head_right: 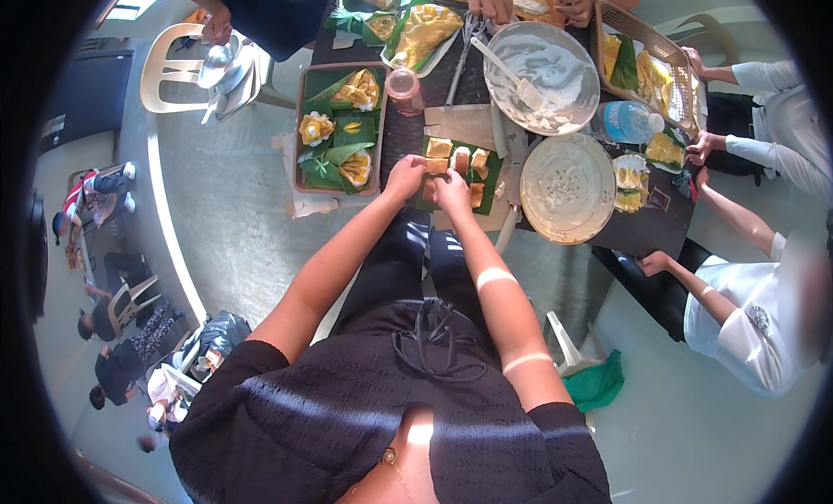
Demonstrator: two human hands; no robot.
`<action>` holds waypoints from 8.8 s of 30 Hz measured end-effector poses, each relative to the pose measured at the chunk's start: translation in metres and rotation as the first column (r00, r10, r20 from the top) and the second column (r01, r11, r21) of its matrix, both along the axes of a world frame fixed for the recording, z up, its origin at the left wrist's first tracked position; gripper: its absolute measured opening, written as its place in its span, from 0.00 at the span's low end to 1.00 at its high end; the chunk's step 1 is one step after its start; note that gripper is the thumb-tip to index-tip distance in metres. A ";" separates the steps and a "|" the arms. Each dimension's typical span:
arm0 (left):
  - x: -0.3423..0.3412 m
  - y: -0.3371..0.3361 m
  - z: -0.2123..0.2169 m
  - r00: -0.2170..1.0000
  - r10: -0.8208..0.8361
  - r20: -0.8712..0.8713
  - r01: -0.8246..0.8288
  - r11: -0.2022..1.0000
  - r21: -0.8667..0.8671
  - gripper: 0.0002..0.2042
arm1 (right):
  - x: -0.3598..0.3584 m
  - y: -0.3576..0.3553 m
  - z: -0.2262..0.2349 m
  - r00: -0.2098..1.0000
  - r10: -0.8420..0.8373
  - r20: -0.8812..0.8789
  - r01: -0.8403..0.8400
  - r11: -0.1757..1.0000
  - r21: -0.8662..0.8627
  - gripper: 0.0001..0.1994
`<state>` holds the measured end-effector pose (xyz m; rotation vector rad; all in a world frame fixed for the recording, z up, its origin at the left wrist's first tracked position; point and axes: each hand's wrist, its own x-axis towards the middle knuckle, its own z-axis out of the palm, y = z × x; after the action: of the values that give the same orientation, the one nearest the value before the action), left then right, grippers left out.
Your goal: The person assembles small food items on banana leaves by placing a white creamy topping onto each piece using a spoon. They handle the leaves and food pieces, arranging them on a tray while others work nearby.
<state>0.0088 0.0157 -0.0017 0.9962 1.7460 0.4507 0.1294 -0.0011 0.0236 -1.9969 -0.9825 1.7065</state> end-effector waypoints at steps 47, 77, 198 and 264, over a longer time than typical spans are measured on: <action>-0.003 -0.018 0.009 0.982 -0.133 -0.137 0.101 0.971 -0.217 0.11 | 0.010 0.035 0.033 0.817 0.412 0.404 -0.484 0.871 0.089 0.18; -0.009 -0.001 0.029 0.951 -0.121 -0.286 0.180 0.965 0.192 0.10 | 0.016 0.050 0.043 0.794 0.237 0.560 -0.413 0.886 0.211 0.13; -0.003 0.090 0.002 0.688 -0.672 -0.275 0.717 0.569 0.402 0.08 | -0.014 0.015 0.041 0.834 0.107 0.541 -0.223 0.962 0.155 0.15; -0.026 -0.011 0.042 0.650 -0.627 -0.429 0.759 0.560 0.332 0.09 | -0.039 -0.066 -0.006 0.373 -0.881 -0.292 0.738 0.472 -0.482 0.05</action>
<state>-0.0175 0.0051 0.0405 2.1077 1.2878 0.2263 0.0901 -0.0667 0.0179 -1.5247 0.4771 1.5923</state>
